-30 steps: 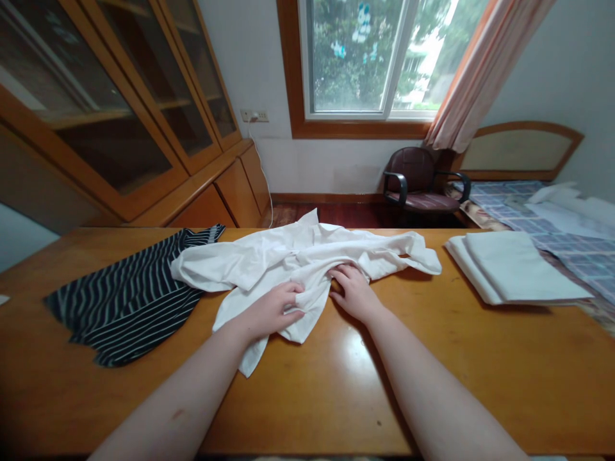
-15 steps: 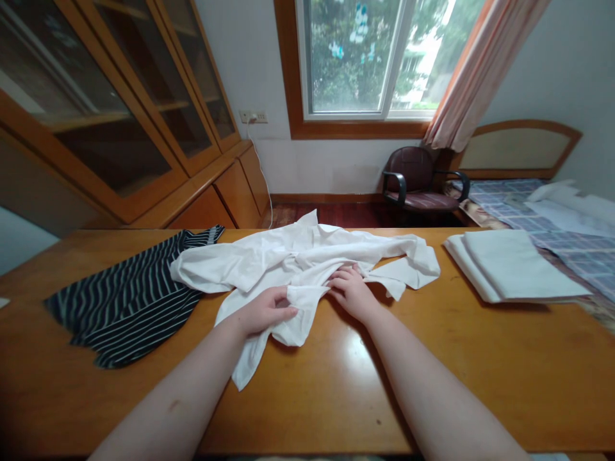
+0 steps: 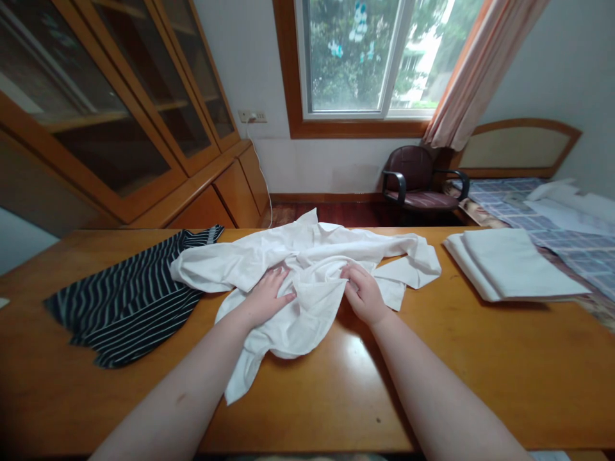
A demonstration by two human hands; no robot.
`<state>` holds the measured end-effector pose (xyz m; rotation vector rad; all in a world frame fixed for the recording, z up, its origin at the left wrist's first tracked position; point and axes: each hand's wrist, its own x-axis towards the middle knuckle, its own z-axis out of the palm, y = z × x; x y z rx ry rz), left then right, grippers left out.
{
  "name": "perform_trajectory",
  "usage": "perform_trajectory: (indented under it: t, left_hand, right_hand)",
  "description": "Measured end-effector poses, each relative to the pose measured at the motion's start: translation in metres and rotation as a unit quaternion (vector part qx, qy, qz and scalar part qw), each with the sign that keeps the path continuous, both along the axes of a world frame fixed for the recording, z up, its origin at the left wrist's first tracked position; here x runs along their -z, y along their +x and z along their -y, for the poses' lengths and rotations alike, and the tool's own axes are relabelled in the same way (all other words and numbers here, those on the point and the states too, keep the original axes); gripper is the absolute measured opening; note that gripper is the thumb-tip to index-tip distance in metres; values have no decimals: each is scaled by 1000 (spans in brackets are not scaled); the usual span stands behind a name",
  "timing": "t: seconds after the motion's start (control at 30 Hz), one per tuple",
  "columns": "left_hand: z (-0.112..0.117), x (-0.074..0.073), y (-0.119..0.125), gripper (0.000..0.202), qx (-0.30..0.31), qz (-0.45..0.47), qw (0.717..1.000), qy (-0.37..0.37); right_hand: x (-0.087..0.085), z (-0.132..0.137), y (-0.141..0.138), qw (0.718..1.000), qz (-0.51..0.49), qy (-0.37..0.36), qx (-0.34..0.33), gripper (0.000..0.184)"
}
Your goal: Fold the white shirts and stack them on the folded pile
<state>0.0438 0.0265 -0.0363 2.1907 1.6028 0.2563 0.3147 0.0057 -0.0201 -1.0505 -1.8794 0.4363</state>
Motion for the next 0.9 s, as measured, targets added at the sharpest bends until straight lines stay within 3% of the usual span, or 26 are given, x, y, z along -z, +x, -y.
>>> perform_trajectory:
  t: [0.13, 0.2, 0.27, 0.33, 0.4, 0.47, 0.5, 0.53, 0.57, 0.63, 0.67, 0.7, 0.73, 0.8, 0.9]
  left_hand:
    - [-6, 10, -6, 81, 25, -67, 997, -43]
    - [-8, 12, -10, 76, 39, -68, 996, -43]
    - [-10, 13, -13, 72, 49, -67, 996, -43]
    - [-12, 13, -16, 71, 57, -69, 995, -47]
    - [-12, 12, -17, 72, 63, -79, 993, -55]
    - [-11, 8, -17, 77, 66, -94, 991, -65]
    - [-11, 6, -16, 80, 68, -101, 990, -72]
    - [-10, 3, -16, 82, 71, -108, 988, -80]
    - [-9, 1, -16, 85, 75, -114, 987, -90]
    - [-7, -4, -17, 91, 90, -122, 982, -109]
    - [-5, -7, -18, 95, 100, -124, 980, -117]
    - [-3, -9, -19, 99, 110, -127, 978, -123]
    - [-1, -12, -21, 103, 121, -128, 976, -126]
    - [4, -18, -23, 105, 131, -126, 976, -121]
    - [12, -28, -20, 81, 108, -98, 986, -83]
  right_hand:
    - [-12, 6, 4, 998, 3, 69, -11, 17]
    - [-18, 9, 5, 998, 28, 15, -58, 25]
    - [-22, 11, 7, 982, 80, -127, -118, 29]
    - [-23, 11, 9, 923, 147, -317, -163, 29]
    - [-22, 11, 13, 824, 193, -492, -206, 28]
    - [-21, 9, 17, 743, 190, -591, -252, 33]
    - [-21, 7, 19, 730, 170, -606, -267, 38]
    - [-21, 5, 20, 746, 146, -595, -262, 44]
    - [-21, 2, 20, 787, 124, -561, -227, 48]
    - [-20, -3, 18, 886, 118, -440, -82, 48]
    - [-19, -6, 16, 920, 142, -366, 5, 44]
    - [-17, -7, 14, 934, 180, -296, 82, 38]
    - [-15, -8, 11, 932, 230, -245, 137, 34]
    - [-11, -8, 7, 904, 330, -205, 180, 39]
    - [-9, -6, 4, 850, 404, -268, 206, 41]
